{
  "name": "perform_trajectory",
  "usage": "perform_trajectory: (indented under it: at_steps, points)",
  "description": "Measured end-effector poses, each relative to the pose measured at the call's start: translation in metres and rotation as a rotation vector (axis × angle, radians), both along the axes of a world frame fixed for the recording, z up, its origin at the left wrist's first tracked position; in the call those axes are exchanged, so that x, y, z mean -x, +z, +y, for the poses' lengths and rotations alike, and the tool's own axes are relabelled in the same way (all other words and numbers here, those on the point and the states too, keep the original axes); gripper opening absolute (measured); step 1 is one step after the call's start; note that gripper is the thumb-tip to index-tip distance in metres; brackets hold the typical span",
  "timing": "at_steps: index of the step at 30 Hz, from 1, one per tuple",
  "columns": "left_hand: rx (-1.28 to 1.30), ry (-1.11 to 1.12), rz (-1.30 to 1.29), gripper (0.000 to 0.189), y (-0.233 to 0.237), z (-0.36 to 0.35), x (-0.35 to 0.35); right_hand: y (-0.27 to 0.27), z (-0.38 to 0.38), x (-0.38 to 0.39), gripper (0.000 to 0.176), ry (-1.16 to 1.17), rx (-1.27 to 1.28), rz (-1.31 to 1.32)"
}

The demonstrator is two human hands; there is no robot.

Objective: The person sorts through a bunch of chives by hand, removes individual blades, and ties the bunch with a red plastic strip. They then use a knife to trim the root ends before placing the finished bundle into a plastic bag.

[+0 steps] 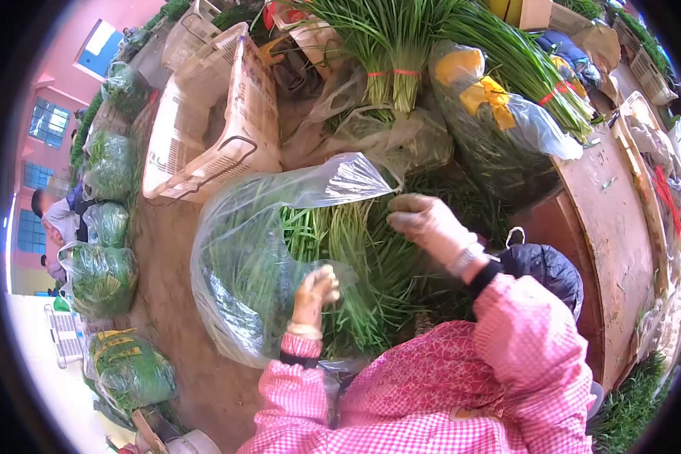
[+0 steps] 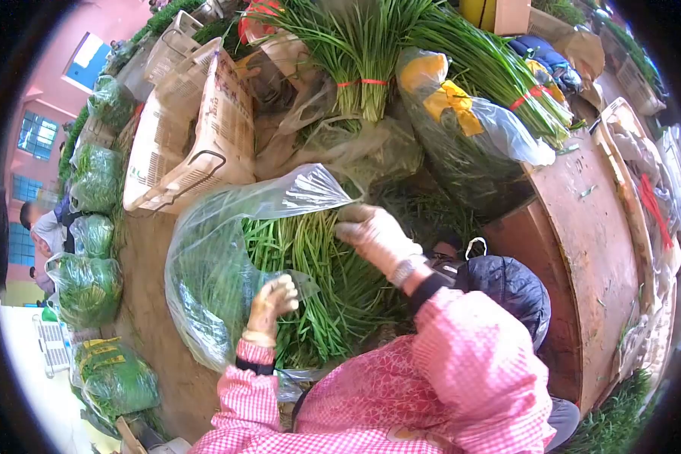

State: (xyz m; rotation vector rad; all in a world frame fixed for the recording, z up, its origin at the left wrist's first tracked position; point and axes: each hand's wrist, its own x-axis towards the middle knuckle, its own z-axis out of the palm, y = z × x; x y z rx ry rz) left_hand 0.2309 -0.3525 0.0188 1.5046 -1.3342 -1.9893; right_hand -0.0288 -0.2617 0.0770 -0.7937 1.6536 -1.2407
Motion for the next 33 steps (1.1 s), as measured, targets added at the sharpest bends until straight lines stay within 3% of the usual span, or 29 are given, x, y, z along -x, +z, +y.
perform_trajectory:
  at_steps: [1, 3, 5, 7, 8, 9, 11, 12, 13, 16, 17, 19, 21, 22, 24, 27, 28, 29, 31, 33]
  points:
    - [0.09, -0.004, -0.068, 0.038, -0.004, -0.009, 0.016, -0.026, -0.007, -0.007, 0.032, -0.043, -0.144, -0.013]
    - [0.257, -0.039, 0.04, 0.049, -0.075, -0.046, 0.032, -0.064, -0.011, -0.004, 0.03, 0.198, -0.239, 0.19]
    - [0.645, -0.203, -0.477, 0.067, -0.069, -0.062, 0.075, -0.068, -0.017, 0.001, 0.026, 0.295, -0.355, 0.237]
    - [0.832, -0.262, -0.593, 0.063, -0.103, -0.086, 0.087, -0.046, -0.027, 0.002, 0.027, 0.243, -0.503, 0.116]
    - [0.882, -0.27, -0.587, 0.061, -0.11, -0.098, 0.09, -0.097, -0.027, 0.009, 0.025, 0.357, -0.326, 0.269]
    - [0.932, -0.282, -0.583, 0.059, -0.114, -0.109, 0.089, -0.109, -0.034, 0.016, 0.033, 0.428, -0.313, 0.315]
    - [0.862, -0.328, -0.707, 0.05, -0.109, -0.137, 0.082, -0.091, -0.048, 0.021, 0.052, 0.219, -0.493, -0.084]
    - [0.465, -0.192, -0.327, 0.04, -0.128, -0.163, 0.059, -0.12, -0.055, 0.019, 0.059, 0.214, -0.476, -0.202]
    - [0.068, 0.08, -0.145, 0.035, -0.075, -0.153, 0.075, -0.152, -0.059, 0.01, 0.066, 0.218, -0.468, -0.328]
    - [0.175, -0.105, -0.141, 0.032, -0.03, -0.175, 0.045, -0.153, -0.078, 0.003, 0.064, 0.3, -0.252, -0.165]
    - [0.235, -0.103, -0.17, 0.031, -0.021, -0.184, 0.04, -0.16, -0.093, 0.0, 0.062, 0.188, -0.07, -0.133]
    - [0.292, -0.073, -0.232, 0.031, 0.005, -0.2, 0.048, -0.134, -0.125, 0.009, 0.062, 0.066, 0.117, -0.212]
    - [0.341, -0.066, -0.103, 0.033, 0.019, -0.216, 0.048, -0.084, -0.142, 0.013, 0.065, -0.089, 0.134, -0.292]
    - [0.406, 0.016, -0.166, 0.03, 0.017, -0.219, 0.051, -0.09, -0.148, 0.009, 0.06, -0.124, 0.184, -0.335]
    - [0.357, -0.106, -0.171, 0.03, 0.018, -0.218, 0.052, -0.103, -0.158, 0.004, 0.051, -0.204, 0.286, -0.414]
    - [0.133, -0.242, -0.121, 0.031, 0.006, -0.179, 0.067, -0.121, -0.129, 0.035, 0.037, 0.287, 0.099, -0.631]
    - [0.093, -0.259, -0.218, 0.033, -0.01, -0.16, 0.072, -0.137, -0.125, 0.038, 0.032, 0.558, 0.09, 0.008]
    - [0.173, -0.375, -0.316, 0.033, -0.033, -0.149, 0.07, -0.147, -0.117, 0.038, 0.028, 0.712, 0.076, 0.338]
    - [0.833, -0.474, -0.594, 0.033, -0.075, -0.149, 0.062, -0.164, -0.105, 0.027, 0.021, 0.864, -0.032, 0.623]
    - [0.636, -0.086, -0.344, 0.031, -0.084, -0.157, 0.066, -0.188, -0.098, 0.014, 0.018, 0.837, -0.118, 0.666]
